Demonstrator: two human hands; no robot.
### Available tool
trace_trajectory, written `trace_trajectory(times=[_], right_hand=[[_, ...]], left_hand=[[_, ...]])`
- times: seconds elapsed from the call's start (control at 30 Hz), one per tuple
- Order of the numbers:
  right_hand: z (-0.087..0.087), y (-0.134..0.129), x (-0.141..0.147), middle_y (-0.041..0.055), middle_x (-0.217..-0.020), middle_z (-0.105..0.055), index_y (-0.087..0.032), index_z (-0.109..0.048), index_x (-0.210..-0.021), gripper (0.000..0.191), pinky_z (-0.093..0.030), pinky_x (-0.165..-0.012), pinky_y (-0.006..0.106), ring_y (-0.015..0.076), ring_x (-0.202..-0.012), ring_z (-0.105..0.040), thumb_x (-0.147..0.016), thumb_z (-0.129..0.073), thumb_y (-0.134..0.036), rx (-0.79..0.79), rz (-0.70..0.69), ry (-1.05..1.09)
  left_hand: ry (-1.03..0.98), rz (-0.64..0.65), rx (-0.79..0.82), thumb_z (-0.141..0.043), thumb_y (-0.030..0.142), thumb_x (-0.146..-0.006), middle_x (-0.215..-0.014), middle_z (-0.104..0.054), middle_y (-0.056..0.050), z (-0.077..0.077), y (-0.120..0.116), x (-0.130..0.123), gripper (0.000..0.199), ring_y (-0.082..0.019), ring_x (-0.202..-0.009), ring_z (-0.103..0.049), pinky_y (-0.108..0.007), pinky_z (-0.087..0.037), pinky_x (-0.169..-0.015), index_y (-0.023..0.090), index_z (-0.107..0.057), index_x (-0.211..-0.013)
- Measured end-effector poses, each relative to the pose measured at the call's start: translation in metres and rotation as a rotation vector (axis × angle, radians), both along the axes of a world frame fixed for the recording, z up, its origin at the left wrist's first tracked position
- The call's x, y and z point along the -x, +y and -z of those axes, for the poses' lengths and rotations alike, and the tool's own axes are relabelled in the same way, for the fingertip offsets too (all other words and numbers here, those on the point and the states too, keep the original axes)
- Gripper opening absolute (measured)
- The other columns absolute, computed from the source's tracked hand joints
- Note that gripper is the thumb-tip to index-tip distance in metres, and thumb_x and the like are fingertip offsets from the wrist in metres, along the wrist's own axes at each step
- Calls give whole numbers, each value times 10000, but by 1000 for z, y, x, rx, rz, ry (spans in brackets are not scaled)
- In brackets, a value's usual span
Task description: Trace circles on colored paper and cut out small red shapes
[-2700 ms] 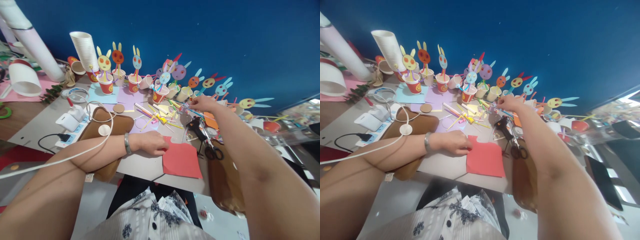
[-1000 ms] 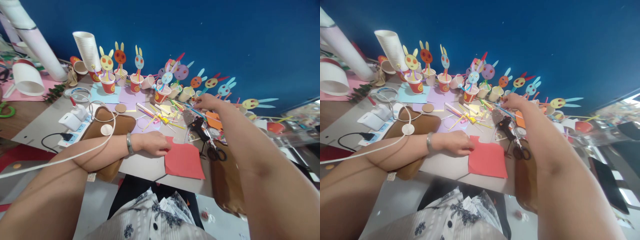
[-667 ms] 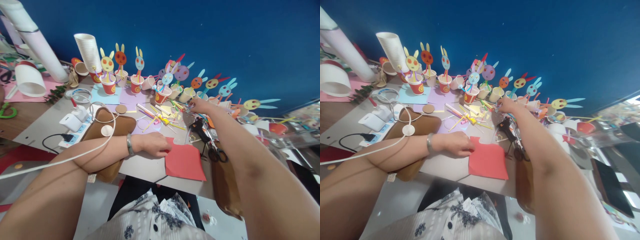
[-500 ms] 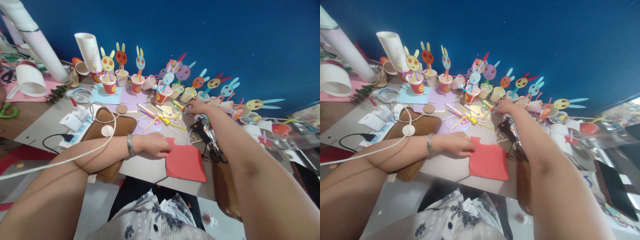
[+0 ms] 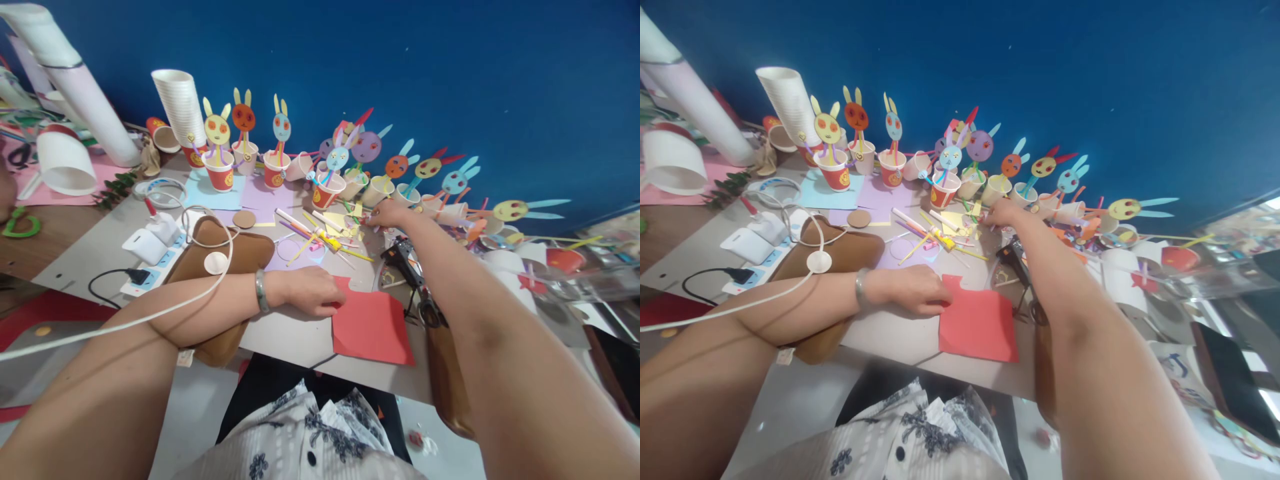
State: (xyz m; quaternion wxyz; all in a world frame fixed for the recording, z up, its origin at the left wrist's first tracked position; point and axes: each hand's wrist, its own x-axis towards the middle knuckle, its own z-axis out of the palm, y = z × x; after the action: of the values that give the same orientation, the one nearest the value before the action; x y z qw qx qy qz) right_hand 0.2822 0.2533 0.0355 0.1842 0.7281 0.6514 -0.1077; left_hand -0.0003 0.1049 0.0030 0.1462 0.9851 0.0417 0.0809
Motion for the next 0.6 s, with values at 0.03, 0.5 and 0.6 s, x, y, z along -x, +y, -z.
trace_trajectory(times=[0.03,0.5,0.6], right_hand=[[-4,0,-2,100,-784,-730,-143,-737,-884,199,-495,-710,270,219,-801,-662,-840,-686,-331,-1,-11,-3],[-34,-6,-38,126,-884,-715,-129,-671,-963,157,-464,-681,302,198,-755,-637,-851,-664,-240,35,9,-32],[-25,-6,-38,129,-841,-715,-115,-690,-945,165,-483,-688,313,209,-734,-649,-805,-702,-201,47,-18,-28]], left_hand=[[-5,0,-2,-513,293,-916,-762,-704,-44,0,0,0,173,-179,-627,-594,-339,-332,-573,217,-627,-811],[-21,12,-19,-511,292,-915,-780,-706,-41,5,0,0,164,-179,-659,-607,-332,-338,-582,219,-625,-823],[-23,10,-20,-511,293,-915,-779,-706,-40,6,1,-1,165,-182,-656,-609,-335,-333,-580,217,-624,-821]])
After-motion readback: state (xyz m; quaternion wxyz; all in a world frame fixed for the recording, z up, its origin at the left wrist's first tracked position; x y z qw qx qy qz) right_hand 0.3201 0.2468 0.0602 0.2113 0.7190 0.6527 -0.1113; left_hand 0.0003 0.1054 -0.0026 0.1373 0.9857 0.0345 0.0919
